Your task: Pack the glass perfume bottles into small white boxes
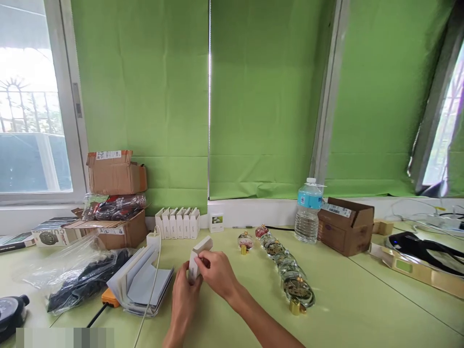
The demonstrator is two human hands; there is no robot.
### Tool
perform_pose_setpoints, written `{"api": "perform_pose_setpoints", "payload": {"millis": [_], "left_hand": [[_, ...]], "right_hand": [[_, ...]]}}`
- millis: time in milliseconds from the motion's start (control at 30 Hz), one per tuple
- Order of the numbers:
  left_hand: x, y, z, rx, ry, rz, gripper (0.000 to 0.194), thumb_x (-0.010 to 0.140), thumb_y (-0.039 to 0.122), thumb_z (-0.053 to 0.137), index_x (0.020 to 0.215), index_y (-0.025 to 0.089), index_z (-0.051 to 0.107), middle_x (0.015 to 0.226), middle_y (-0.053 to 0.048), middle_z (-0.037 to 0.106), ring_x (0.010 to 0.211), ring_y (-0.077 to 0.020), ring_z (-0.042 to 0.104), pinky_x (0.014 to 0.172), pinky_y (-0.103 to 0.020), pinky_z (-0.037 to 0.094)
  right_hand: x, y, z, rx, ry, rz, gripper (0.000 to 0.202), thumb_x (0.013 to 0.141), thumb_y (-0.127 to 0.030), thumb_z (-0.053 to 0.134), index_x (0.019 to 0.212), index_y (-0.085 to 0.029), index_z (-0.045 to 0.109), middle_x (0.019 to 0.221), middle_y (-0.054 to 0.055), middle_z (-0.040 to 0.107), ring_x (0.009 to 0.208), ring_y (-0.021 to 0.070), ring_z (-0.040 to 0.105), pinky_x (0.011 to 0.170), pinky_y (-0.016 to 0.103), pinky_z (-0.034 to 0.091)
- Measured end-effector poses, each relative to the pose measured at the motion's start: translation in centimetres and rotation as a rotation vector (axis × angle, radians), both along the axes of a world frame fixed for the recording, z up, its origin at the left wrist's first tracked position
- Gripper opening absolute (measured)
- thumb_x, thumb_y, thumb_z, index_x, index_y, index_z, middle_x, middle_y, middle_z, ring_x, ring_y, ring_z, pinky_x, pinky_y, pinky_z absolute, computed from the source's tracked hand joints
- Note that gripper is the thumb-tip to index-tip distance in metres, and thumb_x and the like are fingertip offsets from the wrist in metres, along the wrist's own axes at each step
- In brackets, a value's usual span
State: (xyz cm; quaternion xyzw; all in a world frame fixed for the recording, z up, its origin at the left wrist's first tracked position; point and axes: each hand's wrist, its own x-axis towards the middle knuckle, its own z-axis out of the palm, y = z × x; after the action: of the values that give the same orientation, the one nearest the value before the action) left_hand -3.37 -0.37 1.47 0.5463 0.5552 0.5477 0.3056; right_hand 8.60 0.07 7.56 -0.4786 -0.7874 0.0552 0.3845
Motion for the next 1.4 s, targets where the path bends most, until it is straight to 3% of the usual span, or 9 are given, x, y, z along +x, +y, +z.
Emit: {"api": "perform_pose_setpoints", "payload": {"millis": [133,233,333,500,633,733,1033,1267,1400], "left_hand": [[-0.1,-0.1,-0.1,-0.019,0.016,-0.188,0.039,0.072,0.049,0.061,0.092,0.017,0.06,0.058,0.001,0.061,0.046,-0.0147,0.053,0.047,-0.025,0.04],[0.1,-0.1,0.0,-0.033,0.021,-0.294,0.034,0.072,0.044,0.062,0.094,0.017,0.06,0.068,-0.001,0.065,0.046,-0.013,0.053,0.043,-0.023,0.041],[0.3,-0.1,0.2,-0.04,0.023,-0.375,0.033,0.071,0.037,0.063,0.097,0.016,0.061,0.09,-0.005,0.068,0.049,-0.0105,0.054,0.042,-0.022,0.042],[1.1,-0.8,0.6,-0.063,0.018,-0.474,0.031,0.072,0.033,0.063,0.098,0.015,0.062,0.094,-0.005,0.067,0.05,-0.0089,0.052,0.041,-0.02,0.041],[2.4,-2.1,1.1,-0.078,0.038,-0.566,0.032,0.073,0.034,0.064,0.099,0.016,0.063,0.092,-0.005,0.067,0.056,-0.0103,0.053,0.043,-0.02,0.039],[3.2,-2.9,1.1,-0.102,0.082,-0.609,0.032,0.073,0.033,0.064,0.1,0.015,0.062,0.088,-0.005,0.066,0.061,-0.0119,0.054,0.046,-0.02,0.039],[3.7,-2.7,-0.1,-0.185,0.204,-0.61,0.036,0.068,0.019,0.062,0.103,0.015,0.062,0.08,0.0,0.066,0.064,-0.012,0.052,0.058,-0.023,0.04],[1.4,-4.4,2.4,-0.256,0.316,-0.567,0.07,0.063,0.009,0.054,0.131,0.021,0.045,0.072,0.002,0.063,0.06,-0.0131,0.057,0.049,-0.02,0.038],[0.3,-4.9,4.7,-0.037,0.292,-0.342,0.045,0.079,0.019,0.048,0.123,0.025,0.053,0.11,-0.004,0.065,0.06,-0.0077,0.056,0.055,-0.021,0.043]], "right_hand": [[1.7,-1.6,1.2,-0.035,0.19,0.06,0.034,0.092,-0.041,0.043,0.099,-0.019,0.068,0.074,0.003,0.069,0.061,0.0143,0.058,0.057,0.023,0.039],[3.8,-2.9,1.3,-0.065,0.281,0.041,0.037,0.093,-0.043,0.042,0.085,-0.017,0.067,0.066,0.002,0.064,0.056,0.013,0.054,0.054,0.023,0.038],[6.5,-4.9,0.0,-0.109,0.254,0.06,0.038,0.093,-0.043,0.043,0.073,-0.017,0.062,0.061,0.0,0.06,0.054,0.0112,0.049,0.052,0.022,0.035],[10.1,-7.2,-3.5,-0.318,0.139,0.051,0.042,0.091,-0.044,0.047,0.06,-0.016,0.056,0.053,-0.001,0.057,0.05,0.0101,0.047,0.051,0.021,0.033],[10.2,-8.2,-4.1,-0.459,0.113,0.086,0.046,0.091,-0.047,0.045,0.057,-0.016,0.053,0.047,-0.002,0.052,0.046,0.0092,0.046,0.049,0.02,0.033],[9.2,-8.9,-4.1,-0.422,0.024,0.116,0.04,0.088,-0.041,0.05,0.057,-0.016,0.055,0.049,-0.002,0.052,0.048,0.008,0.044,0.049,0.019,0.03],[7.9,-9.2,-8.1,-0.238,-0.372,0.27,0.021,0.079,-0.023,0.057,0.061,-0.016,0.061,0.058,-0.001,0.066,0.051,0.0079,0.048,0.051,0.023,0.024],[7.5,-10.6,-5.7,-0.352,-0.383,0.233,0.02,0.083,-0.025,0.052,0.068,-0.019,0.062,0.072,0.001,0.069,0.063,0.0124,0.06,0.054,0.024,0.027],[7.2,-11.1,-4.8,-0.398,-0.374,0.243,0.021,0.087,-0.027,0.048,0.072,-0.02,0.062,0.075,0.001,0.07,0.069,0.0149,0.062,0.058,0.024,0.031]]}}
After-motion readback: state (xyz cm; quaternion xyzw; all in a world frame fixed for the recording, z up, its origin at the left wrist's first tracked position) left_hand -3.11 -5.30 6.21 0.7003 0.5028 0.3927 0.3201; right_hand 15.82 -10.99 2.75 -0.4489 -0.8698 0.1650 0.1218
